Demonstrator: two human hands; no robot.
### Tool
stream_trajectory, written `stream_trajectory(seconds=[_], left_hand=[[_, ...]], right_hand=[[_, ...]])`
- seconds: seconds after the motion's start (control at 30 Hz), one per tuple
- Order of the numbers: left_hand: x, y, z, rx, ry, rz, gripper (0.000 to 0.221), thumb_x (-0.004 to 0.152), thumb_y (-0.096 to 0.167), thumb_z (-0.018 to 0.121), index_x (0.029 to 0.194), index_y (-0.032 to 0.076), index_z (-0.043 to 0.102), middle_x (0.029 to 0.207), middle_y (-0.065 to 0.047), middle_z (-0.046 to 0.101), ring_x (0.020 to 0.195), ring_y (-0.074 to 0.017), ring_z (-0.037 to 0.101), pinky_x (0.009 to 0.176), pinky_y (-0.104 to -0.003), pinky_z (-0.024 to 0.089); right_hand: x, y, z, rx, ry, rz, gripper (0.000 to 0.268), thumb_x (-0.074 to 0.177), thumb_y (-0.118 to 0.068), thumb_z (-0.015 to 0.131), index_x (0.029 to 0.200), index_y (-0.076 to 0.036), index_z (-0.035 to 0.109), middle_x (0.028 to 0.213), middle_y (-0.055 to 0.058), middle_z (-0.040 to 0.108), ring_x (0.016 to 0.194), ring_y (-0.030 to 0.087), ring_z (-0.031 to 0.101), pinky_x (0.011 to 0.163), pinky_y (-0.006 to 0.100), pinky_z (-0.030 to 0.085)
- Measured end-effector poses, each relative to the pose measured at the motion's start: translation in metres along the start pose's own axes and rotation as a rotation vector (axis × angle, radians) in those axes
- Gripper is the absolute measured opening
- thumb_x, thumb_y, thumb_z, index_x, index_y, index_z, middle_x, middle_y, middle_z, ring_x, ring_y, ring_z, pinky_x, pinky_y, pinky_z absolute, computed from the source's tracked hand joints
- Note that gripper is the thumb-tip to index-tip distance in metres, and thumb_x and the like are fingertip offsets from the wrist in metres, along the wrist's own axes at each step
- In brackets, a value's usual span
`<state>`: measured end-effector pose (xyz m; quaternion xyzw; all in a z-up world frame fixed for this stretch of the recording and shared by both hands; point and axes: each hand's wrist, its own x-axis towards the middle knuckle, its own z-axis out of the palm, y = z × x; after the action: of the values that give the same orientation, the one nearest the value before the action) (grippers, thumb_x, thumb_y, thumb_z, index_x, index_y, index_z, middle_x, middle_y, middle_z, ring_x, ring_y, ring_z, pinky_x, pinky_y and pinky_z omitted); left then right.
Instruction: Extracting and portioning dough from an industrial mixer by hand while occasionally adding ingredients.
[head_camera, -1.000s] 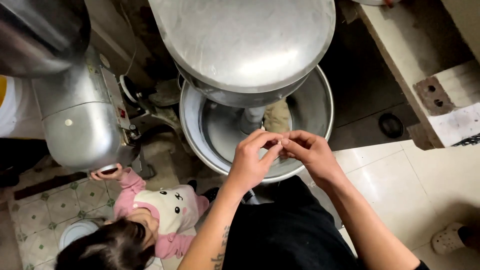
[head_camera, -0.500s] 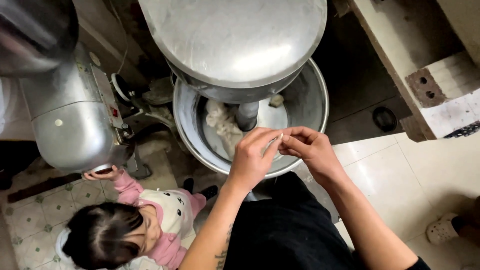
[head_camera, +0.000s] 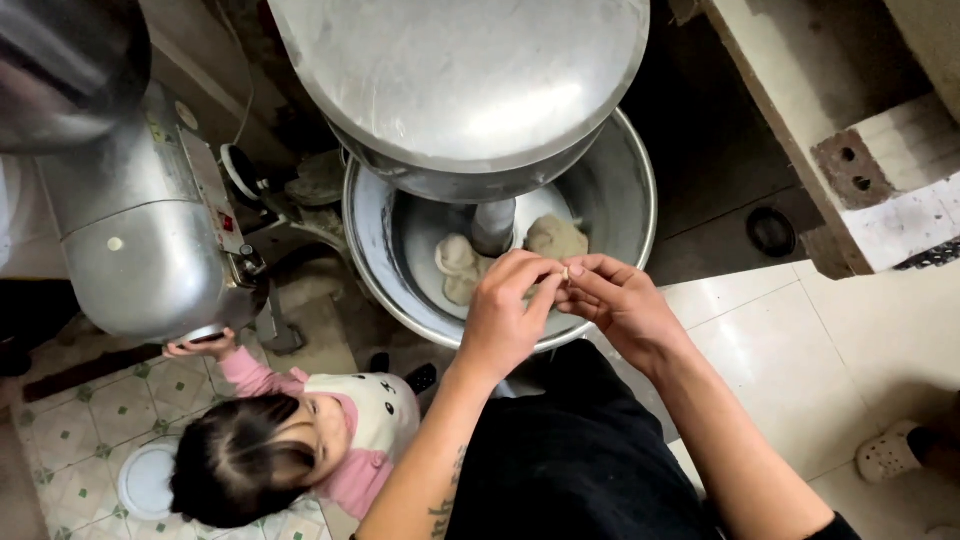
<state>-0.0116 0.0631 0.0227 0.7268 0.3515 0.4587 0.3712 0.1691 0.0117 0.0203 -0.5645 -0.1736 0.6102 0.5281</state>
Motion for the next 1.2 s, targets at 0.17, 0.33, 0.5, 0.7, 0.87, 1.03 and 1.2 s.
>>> stream_trajectory(seconds=[0.17, 0.33, 0.5, 0.7, 0.87, 1.03, 1.2], left_hand=[[-0.003, 0.006, 0.001, 0.082, -0.007, 0.062, 0.005, 0.107, 0.011, 0.078, 0.112, 0.012, 0.08, 0.098, -0.004, 0.073, 0.094, -0.0293, 0.078, 0.087, -0.042, 0.065], [-0.006, 0.005, 0.004, 0.127, -0.008, 0.099, 0.004, 0.11, 0.011, 0.074, 0.11, 0.012, 0.078, 0.095, -0.004, 0.07, 0.094, -0.0299, 0.076, 0.087, -0.041, 0.065], [-0.002, 0.008, 0.005, 0.043, 0.023, 0.021, 0.014, 0.107, 0.02, 0.081, 0.115, 0.012, 0.073, 0.098, -0.006, 0.069, 0.098, -0.0317, 0.076, 0.087, -0.042, 0.065], [-0.001, 0.003, 0.005, -0.005, -0.029, 0.03, 0.003, 0.108, 0.015, 0.078, 0.11, 0.013, 0.077, 0.098, -0.003, 0.072, 0.098, -0.0301, 0.077, 0.089, -0.043, 0.065], [0.01, 0.009, 0.001, 0.028, -0.053, 0.042, 0.006, 0.108, 0.017, 0.078, 0.112, 0.012, 0.077, 0.098, -0.004, 0.071, 0.1, -0.0306, 0.077, 0.089, -0.043, 0.065], [0.01, 0.006, 0.002, 0.044, -0.091, 0.062, 0.002, 0.108, 0.013, 0.076, 0.107, 0.014, 0.075, 0.095, -0.002, 0.068, 0.098, -0.0288, 0.075, 0.089, -0.042, 0.064], [0.004, 0.011, 0.008, 0.099, -0.067, 0.051, 0.003, 0.111, 0.012, 0.072, 0.109, 0.013, 0.075, 0.097, -0.005, 0.069, 0.099, -0.0311, 0.075, 0.087, -0.043, 0.064]], right_hand=[[0.005, 0.004, -0.007, 0.006, 0.01, -0.031, 0.026, 0.105, -0.008, 0.081, 0.125, 0.008, 0.078, 0.099, 0.016, 0.079, 0.089, 0.026, 0.085, 0.089, 0.042, 0.072], [0.0, 0.005, -0.007, 0.058, -0.009, -0.022, 0.024, 0.108, -0.01, 0.077, 0.124, 0.008, 0.079, 0.101, 0.013, 0.081, 0.091, 0.025, 0.086, 0.089, 0.042, 0.072], [-0.003, -0.007, 0.0, 0.115, -0.034, -0.015, 0.038, 0.106, -0.006, 0.077, 0.142, 0.005, 0.071, 0.1, 0.019, 0.08, 0.089, 0.026, 0.085, 0.088, 0.04, 0.073], [0.0, -0.003, -0.009, 0.091, -0.065, -0.007, 0.034, 0.106, -0.008, 0.078, 0.136, 0.008, 0.071, 0.098, 0.018, 0.08, 0.088, 0.025, 0.085, 0.086, 0.039, 0.073], [0.008, 0.003, -0.015, 0.084, -0.057, 0.002, 0.028, 0.107, -0.011, 0.079, 0.129, 0.006, 0.073, 0.099, 0.017, 0.081, 0.089, 0.025, 0.086, 0.087, 0.04, 0.073], [0.004, -0.003, -0.018, 0.107, -0.087, -0.002, 0.032, 0.106, -0.011, 0.078, 0.133, 0.005, 0.069, 0.1, 0.017, 0.081, 0.089, 0.028, 0.086, 0.085, 0.042, 0.073], [0.011, 0.008, -0.031, 0.017, -0.062, -0.009, 0.026, 0.109, -0.014, 0.079, 0.124, 0.007, 0.074, 0.1, 0.017, 0.08, 0.086, 0.028, 0.086, 0.083, 0.042, 0.073]])
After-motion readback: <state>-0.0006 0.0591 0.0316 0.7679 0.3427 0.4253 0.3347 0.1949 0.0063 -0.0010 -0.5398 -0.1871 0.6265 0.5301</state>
